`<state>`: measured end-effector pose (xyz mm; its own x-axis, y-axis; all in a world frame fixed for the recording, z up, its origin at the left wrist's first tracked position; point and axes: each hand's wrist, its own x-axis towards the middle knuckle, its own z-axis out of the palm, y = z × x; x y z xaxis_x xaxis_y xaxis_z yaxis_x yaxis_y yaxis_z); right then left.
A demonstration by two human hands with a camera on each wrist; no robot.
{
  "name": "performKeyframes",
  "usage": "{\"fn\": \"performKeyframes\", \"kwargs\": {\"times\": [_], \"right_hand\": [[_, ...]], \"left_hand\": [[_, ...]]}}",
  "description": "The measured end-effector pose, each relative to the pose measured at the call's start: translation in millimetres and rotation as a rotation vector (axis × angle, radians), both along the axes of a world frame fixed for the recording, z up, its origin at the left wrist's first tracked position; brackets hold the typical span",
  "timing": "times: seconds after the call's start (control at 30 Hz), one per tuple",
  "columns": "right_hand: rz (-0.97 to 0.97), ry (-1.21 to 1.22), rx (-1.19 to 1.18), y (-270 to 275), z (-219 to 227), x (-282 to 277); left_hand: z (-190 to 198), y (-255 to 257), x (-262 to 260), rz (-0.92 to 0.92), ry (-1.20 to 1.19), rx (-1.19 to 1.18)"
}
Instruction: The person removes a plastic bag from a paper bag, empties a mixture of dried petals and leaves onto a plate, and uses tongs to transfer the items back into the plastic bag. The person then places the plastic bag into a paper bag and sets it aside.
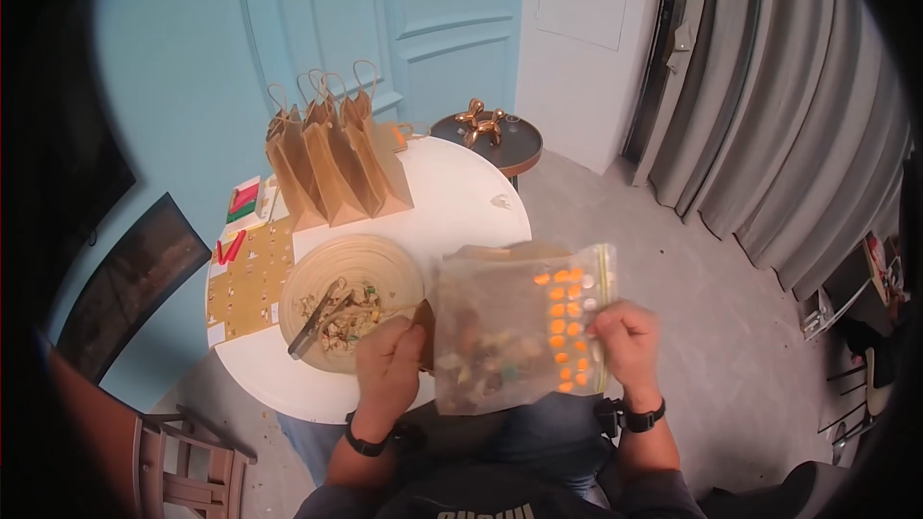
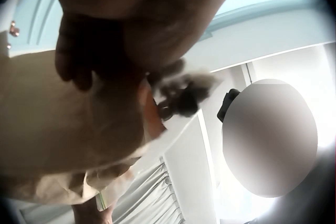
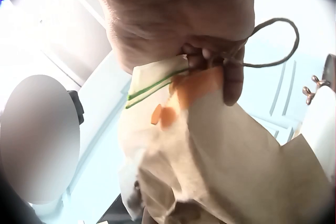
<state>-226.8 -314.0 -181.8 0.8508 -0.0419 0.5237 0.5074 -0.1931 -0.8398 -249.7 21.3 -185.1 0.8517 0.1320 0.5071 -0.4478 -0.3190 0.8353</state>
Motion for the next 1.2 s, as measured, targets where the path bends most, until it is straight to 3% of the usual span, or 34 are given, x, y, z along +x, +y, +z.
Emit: {"fn": "performKeyframes", "kwargs": {"times": [0.1,0.2,0.3,0.4,0.43,0.5,0.63,0.73,0.83,1.03,1.2], "right_hand": [[-0.043,-0.071,-0.092,-5,20,-7],[-0.031,-0.065,-0.063,-6,29,-9],[0.028,0.072,-0.192,-9,23,1],[0.055,0.112,-0.118,-11,12,3],[0.036,0.165,-0.1,-13,13,7],[0.012,0.301,-0.075,-16,13,7],[-0.019,0.234,-0.164,-20,30,-10],[-0.06,0.482,-0.196,-17,51,-7],[0.067,0.475,-0.157,-32,49,-5],[0.02,0.39,0.046,-53,55,3],[0.13,0.375,0.389,-5,56,-17]], "left_hand": [[31,0,-16,0.042,0.081,-0.008],[31,-1,-17,0.062,0.056,-0.063],[22,-4,1,0.048,0.072,0.022],[22,-4,-11,0.028,0.064,0.14],[26,-6,-19,-0.025,0.105,0.038],[35,-8,-15,-0.005,0.159,0.066],[49,-2,-29,-0.044,-0.035,0.215],[33,4,-11,-0.046,0.127,0.22],[40,-1,-22,-0.111,0.16,0.189],[29,1,-21,-0.133,0.378,-0.079],[20,-7,-20,-0.26,0.196,0.137]]}}
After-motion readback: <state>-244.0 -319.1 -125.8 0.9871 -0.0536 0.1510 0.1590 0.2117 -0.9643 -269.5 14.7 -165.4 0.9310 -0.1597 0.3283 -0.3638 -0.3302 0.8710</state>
